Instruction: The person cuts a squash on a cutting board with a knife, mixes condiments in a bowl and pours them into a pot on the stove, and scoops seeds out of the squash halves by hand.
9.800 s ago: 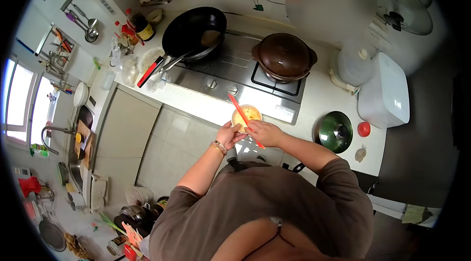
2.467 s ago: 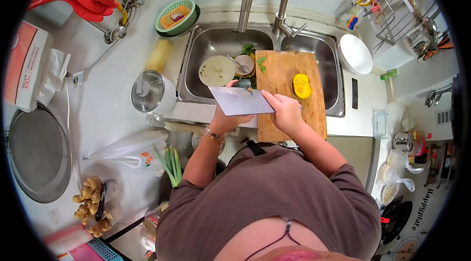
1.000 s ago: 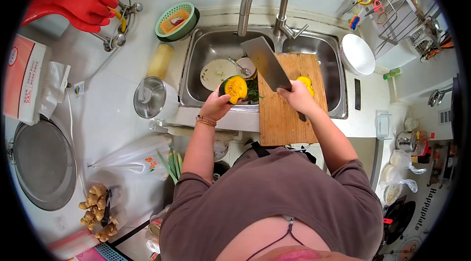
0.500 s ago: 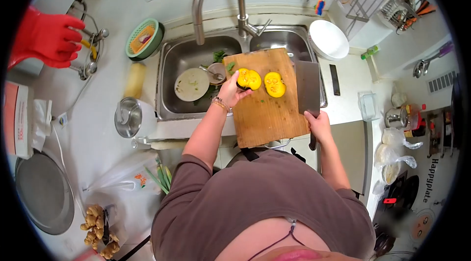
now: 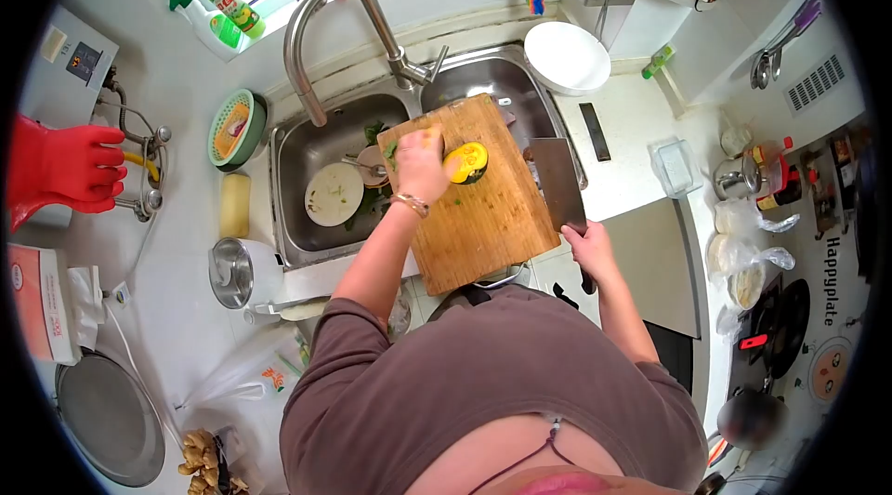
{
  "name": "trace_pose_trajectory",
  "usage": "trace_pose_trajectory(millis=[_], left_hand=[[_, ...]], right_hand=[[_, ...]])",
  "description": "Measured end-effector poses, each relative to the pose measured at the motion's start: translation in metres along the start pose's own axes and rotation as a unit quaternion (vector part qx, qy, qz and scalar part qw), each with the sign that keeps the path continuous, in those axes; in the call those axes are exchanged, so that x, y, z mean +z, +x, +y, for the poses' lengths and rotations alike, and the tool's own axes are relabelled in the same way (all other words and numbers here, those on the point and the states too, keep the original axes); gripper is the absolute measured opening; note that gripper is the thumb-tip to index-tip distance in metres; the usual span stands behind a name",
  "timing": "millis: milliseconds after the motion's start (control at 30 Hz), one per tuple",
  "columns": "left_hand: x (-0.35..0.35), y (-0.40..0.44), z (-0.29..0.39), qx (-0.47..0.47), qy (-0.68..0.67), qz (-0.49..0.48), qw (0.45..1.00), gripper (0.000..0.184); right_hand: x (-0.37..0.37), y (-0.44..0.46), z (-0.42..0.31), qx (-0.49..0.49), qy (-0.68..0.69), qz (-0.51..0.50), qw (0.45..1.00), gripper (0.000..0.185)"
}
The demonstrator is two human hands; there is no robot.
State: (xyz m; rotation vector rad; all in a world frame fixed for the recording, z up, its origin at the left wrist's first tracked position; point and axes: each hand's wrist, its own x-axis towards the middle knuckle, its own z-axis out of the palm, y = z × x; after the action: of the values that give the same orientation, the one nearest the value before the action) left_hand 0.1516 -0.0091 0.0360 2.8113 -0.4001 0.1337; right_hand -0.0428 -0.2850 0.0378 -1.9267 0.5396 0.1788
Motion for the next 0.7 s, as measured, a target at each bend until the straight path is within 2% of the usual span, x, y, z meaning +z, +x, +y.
trace_pose_trajectory(millis=[67,167,200,300,333,367,400,433,467,500,533,567,633,700], left_hand=[[-0.012,0.000,0.023,0.167,0.038,-0.065,0.983,0.084],[-0.019,0.020,0.044,0.258,0.244,-0.229,0.906,0.086],[0.011,0.025,0.034,0.278,0.231,-0.215,0.908,0.080],[0.030,0.009,0.044,0.327,0.246,-0.151,0.900,0.076],[0.018,-0.004,0.050,0.340,0.202,-0.128,0.910,0.072],[0.004,-0.016,0.056,0.317,0.120,-0.150,0.929,0.074],[-0.008,-0.028,0.062,0.230,-0.018,-0.184,0.956,0.073],[-0.014,-0.038,0.066,0.139,-0.155,-0.214,0.954,0.073],[-0.009,-0.045,0.060,0.070,-0.338,-0.256,0.903,0.072],[-0.001,-0.050,0.049,-0.003,-0.505,-0.289,0.814,0.072],[-0.005,-0.056,0.041,-0.078,-0.650,-0.309,0.690,0.071],[-0.013,-0.064,0.030,-0.164,-0.700,-0.320,0.617,0.071],[-0.015,-0.078,0.008,-0.100,-0.830,-0.314,0.450,0.075],[-0.031,-0.092,0.006,-0.067,-0.869,-0.251,0.422,0.083]], right_hand=[[0.000,-0.001,-0.007,0.019,-0.011,-0.010,1.000,0.026],[-0.002,-0.003,-0.015,0.011,-0.006,-0.009,1.000,0.024],[-0.003,-0.004,-0.013,0.004,-0.007,-0.007,1.000,0.024],[-0.005,-0.002,-0.004,-0.015,-0.017,0.004,1.000,0.023],[-0.005,0.000,0.000,-0.021,-0.018,0.012,1.000,0.023],[-0.005,0.000,0.003,-0.025,-0.018,0.020,0.999,0.023],[-0.007,-0.003,-0.003,-0.028,-0.032,0.025,0.999,0.023],[-0.009,-0.008,-0.017,-0.030,-0.047,0.034,0.998,0.022],[-0.010,-0.012,-0.030,-0.033,-0.062,0.043,0.997,0.022],[-0.010,-0.014,-0.040,-0.057,-0.070,0.047,0.995,0.021],[-0.008,-0.014,-0.050,-0.081,-0.078,0.050,0.992,0.021],[-0.004,-0.014,-0.058,-0.108,-0.086,0.049,0.989,0.020],[0.011,-0.010,-0.071,-0.215,-0.099,0.056,0.970,0.018],[0.034,-0.008,-0.082,-0.333,-0.104,0.074,0.934,0.020]])
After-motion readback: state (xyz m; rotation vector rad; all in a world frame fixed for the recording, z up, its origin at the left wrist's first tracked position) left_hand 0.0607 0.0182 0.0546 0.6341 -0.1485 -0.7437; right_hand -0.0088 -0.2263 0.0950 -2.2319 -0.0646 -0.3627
